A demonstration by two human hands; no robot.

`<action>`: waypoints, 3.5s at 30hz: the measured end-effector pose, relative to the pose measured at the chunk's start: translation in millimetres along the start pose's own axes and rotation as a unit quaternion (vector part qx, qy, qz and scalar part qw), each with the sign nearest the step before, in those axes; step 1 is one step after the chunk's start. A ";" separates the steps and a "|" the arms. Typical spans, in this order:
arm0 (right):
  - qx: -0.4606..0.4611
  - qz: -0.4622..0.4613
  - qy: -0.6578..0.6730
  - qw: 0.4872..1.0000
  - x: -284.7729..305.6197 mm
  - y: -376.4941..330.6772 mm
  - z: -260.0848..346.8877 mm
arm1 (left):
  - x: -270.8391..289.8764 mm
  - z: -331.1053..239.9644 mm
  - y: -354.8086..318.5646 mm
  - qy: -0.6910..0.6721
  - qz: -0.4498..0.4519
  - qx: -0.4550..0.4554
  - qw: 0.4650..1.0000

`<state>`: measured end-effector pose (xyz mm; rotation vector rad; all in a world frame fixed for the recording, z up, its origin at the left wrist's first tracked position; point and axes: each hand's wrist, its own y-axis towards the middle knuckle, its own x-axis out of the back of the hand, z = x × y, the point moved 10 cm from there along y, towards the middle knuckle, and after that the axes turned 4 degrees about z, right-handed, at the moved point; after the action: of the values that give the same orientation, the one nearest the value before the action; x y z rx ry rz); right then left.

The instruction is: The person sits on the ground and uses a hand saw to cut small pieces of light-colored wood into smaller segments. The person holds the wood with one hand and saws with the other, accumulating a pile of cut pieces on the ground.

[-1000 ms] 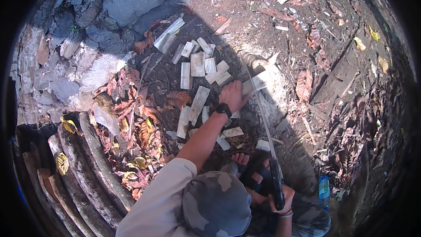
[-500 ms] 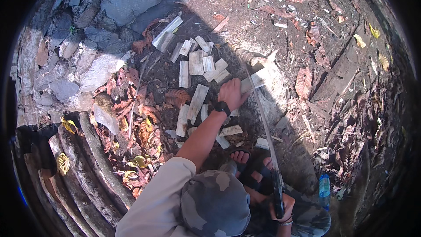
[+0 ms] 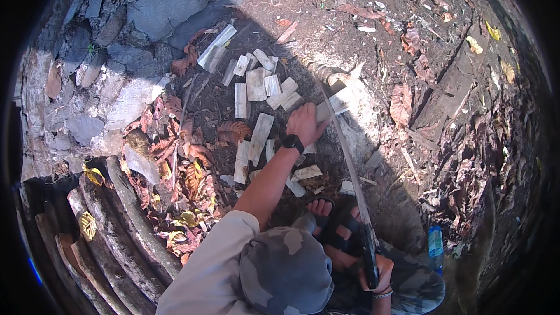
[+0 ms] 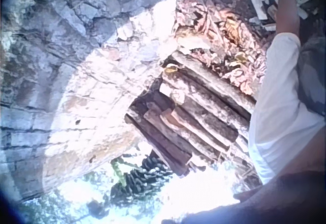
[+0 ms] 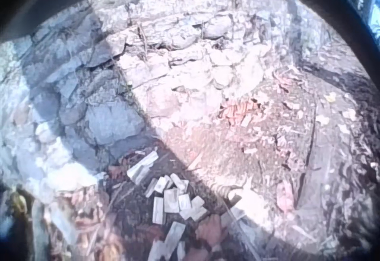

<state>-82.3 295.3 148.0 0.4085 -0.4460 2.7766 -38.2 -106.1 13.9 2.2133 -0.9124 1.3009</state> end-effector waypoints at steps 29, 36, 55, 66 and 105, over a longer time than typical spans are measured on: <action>0.022 0.025 -0.048 0.998 4.9 9.2 1.5 | -2.7 -4.9 4.4 0.042 0.012 -0.013 0.999; 0.042 0.015 -0.013 0.999 -10.0 139.1 32.4 | -6.7 -0.3 3.0 0.036 0.027 0.004 0.999; 0.030 0.019 -0.056 0.998 50.9 41.7 28.3 | 4.2 6.9 5.3 -0.001 -0.011 0.035 0.999; 0.019 0.038 -0.078 0.996 44.0 67.2 70.0 | 2.9 26.4 5.5 -0.027 0.004 0.078 0.997; 0.047 -0.041 -0.098 0.993 56.2 14.0 59.3 | 8.0 22.9 10.4 -0.089 0.040 0.048 0.994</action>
<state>-124.9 276.0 216.5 0.7087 -0.3355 2.6954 -28.9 -130.6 10.3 2.4223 -1.0339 1.2205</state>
